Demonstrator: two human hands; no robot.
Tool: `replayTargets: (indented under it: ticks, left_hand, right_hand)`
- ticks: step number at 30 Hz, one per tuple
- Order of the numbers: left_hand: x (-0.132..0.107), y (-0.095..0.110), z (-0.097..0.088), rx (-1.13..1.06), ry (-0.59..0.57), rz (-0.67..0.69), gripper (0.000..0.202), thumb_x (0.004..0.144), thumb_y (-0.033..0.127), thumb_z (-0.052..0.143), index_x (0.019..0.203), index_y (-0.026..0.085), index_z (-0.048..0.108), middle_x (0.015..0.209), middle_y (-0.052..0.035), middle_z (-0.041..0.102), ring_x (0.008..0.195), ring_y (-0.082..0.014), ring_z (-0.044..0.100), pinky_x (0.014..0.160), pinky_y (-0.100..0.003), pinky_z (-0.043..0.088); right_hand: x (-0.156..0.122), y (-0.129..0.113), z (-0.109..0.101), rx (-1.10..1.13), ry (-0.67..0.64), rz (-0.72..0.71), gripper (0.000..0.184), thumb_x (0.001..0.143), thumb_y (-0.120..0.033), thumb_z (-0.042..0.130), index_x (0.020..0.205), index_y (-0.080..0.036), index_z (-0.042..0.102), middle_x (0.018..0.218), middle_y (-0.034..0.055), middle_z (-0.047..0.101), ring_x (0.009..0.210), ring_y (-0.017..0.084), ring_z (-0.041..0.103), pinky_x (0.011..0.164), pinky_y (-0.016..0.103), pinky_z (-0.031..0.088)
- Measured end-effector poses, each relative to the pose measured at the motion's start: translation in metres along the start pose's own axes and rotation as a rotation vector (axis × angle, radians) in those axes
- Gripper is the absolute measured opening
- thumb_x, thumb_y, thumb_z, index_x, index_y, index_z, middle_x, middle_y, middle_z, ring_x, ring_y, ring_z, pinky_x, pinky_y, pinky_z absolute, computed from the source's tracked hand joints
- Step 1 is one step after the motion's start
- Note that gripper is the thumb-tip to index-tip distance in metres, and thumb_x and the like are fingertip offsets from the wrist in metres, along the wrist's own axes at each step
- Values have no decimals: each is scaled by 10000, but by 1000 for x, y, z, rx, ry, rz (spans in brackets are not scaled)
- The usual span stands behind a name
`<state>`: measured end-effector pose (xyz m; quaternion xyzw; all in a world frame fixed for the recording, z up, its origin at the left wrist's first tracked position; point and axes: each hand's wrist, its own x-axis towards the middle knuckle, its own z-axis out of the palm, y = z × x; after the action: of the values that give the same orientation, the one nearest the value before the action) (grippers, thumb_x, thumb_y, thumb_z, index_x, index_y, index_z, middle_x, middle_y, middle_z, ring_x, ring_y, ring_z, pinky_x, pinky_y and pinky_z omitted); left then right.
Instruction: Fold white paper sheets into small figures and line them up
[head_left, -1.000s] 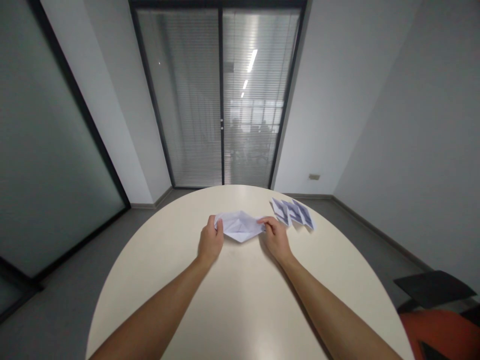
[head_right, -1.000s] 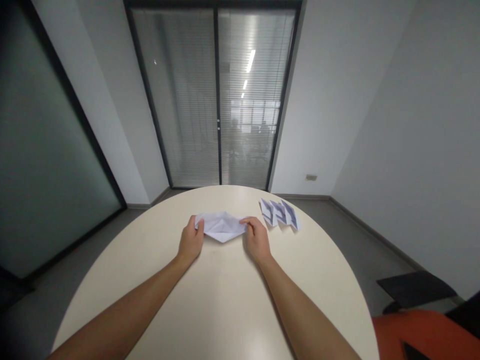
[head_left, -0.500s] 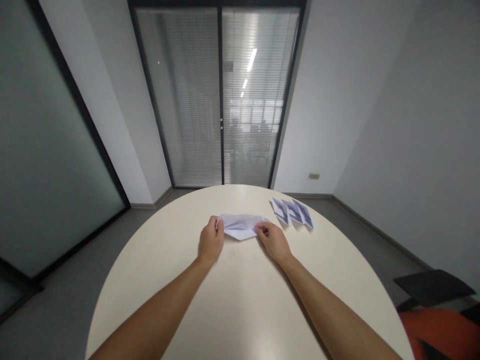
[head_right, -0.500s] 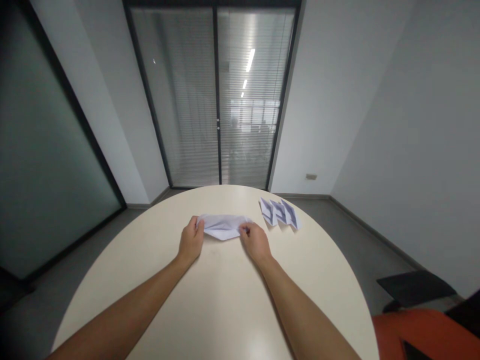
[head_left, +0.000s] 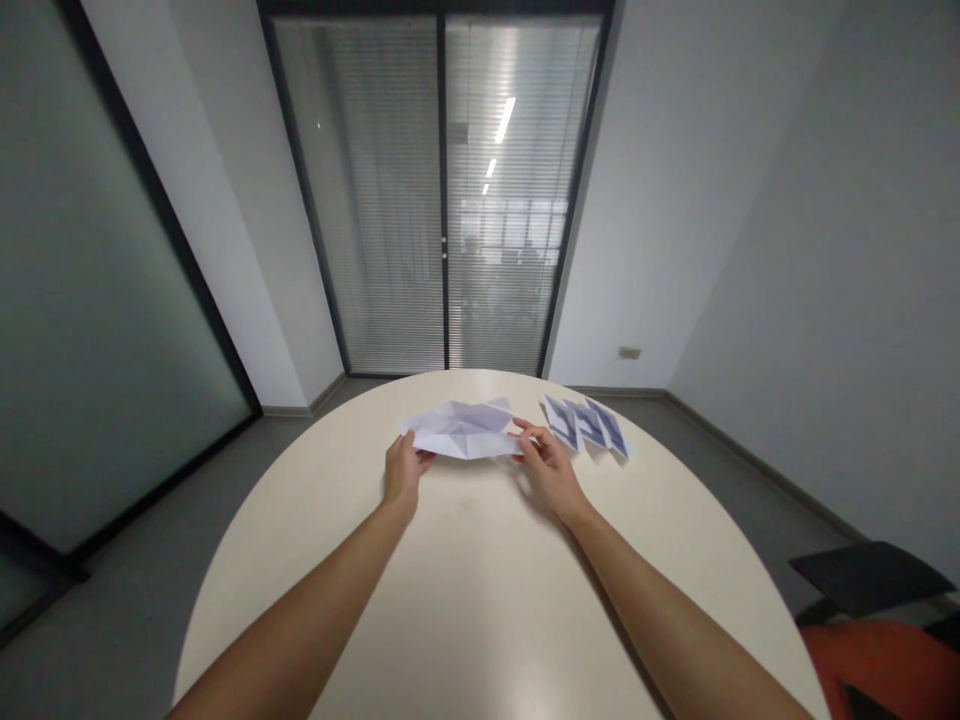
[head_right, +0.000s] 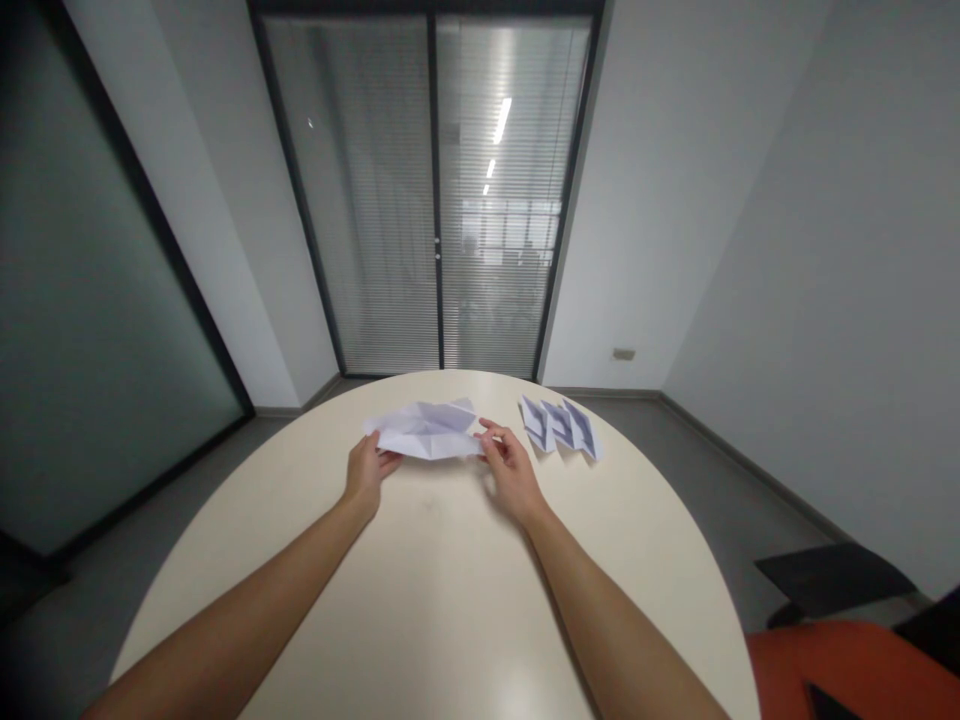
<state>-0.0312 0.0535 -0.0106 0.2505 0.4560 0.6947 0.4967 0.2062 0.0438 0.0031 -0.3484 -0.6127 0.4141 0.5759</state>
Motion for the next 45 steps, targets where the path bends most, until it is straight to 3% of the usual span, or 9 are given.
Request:
replayTargets:
  ticks: [4, 11, 19, 22, 27, 29, 33, 40, 45]
  left_hand:
    - [1, 13, 3, -114, 116, -86, 208, 900, 259, 480, 1050, 184, 603, 889, -40, 705, 778, -175, 701, 758, -305, 584]
    - [-3, 30, 2, -216, -118, -202, 365, 883, 290, 415, 1122, 123, 635, 866, -84, 742, 826, -257, 729, 770, -376, 598]
    - [-17, 35, 8, -308, -275, -305, 408, 808, 300, 494, 1134, 115, 654, 881, -114, 752, 841, -298, 733, 794, -456, 598]
    - [-23, 34, 11, -279, -298, -355, 363, 811, 294, 500, 1089, 128, 664, 848, -108, 751, 812, -294, 734, 779, -456, 600]
    - [-26, 31, 10, -198, -310, -434, 247, 790, 261, 539, 944, 120, 671, 704, -88, 723, 705, -272, 729, 721, -408, 603]
    - [-27, 31, 9, -160, -298, -463, 217, 782, 257, 558, 906, 115, 666, 653, -76, 705, 655, -259, 720, 684, -380, 602]
    - [-29, 35, 11, -195, -281, -412, 278, 820, 221, 527, 1032, 101, 662, 756, -88, 742, 683, -248, 727, 723, -378, 602]
    - [-29, 40, 12, -258, -299, -434, 364, 892, 257, 520, 1198, 96, 636, 929, -116, 765, 795, -272, 746, 822, -412, 593]
    - [-29, 44, 9, -283, -331, -473, 406, 917, 270, 502, 1256, 78, 615, 982, -131, 764, 866, -282, 745, 886, -427, 575]
  right_hand:
    - [-1, -7, 2, 50, 38, 22, 358, 845, -594, 634, 893, -246, 563, 1466, 103, 497, 1095, 254, 632, 850, 418, 563]
    - [2, -4, -1, 185, 91, 58, 335, 851, -562, 637, 880, -252, 514, 1423, 82, 547, 1030, 245, 662, 838, 434, 556]
    - [2, -1, -5, 27, 17, 64, 265, 879, -493, 541, 813, -237, 540, 1311, 102, 626, 1102, 279, 613, 878, 450, 514]
    - [2, 6, -4, -73, -23, -8, 223, 828, -439, 629, 863, -234, 545, 1319, 107, 608, 1179, 278, 573, 927, 425, 475]
    - [3, 14, -4, -107, 60, -112, 489, 717, -377, 759, 1122, -246, 518, 1238, 107, 624, 1131, 257, 595, 962, 423, 459]
    - [3, 11, -6, -178, 43, -165, 474, 726, -384, 749, 1142, -238, 577, 1243, 108, 623, 1175, 267, 568, 1011, 429, 427]
    - [0, 3, -8, -266, 43, -177, 281, 843, -441, 606, 1002, -224, 687, 1209, 97, 653, 1133, 282, 576, 995, 424, 429]
    - [-3, -4, -6, -305, 16, -18, 512, 894, -602, 429, 910, -182, 721, 931, 85, 726, 900, 292, 614, 795, 382, 492]
    - [-3, 2, -10, -267, -10, -29, 324, 834, -431, 480, 823, -185, 691, 849, 58, 710, 884, 270, 604, 749, 333, 487]
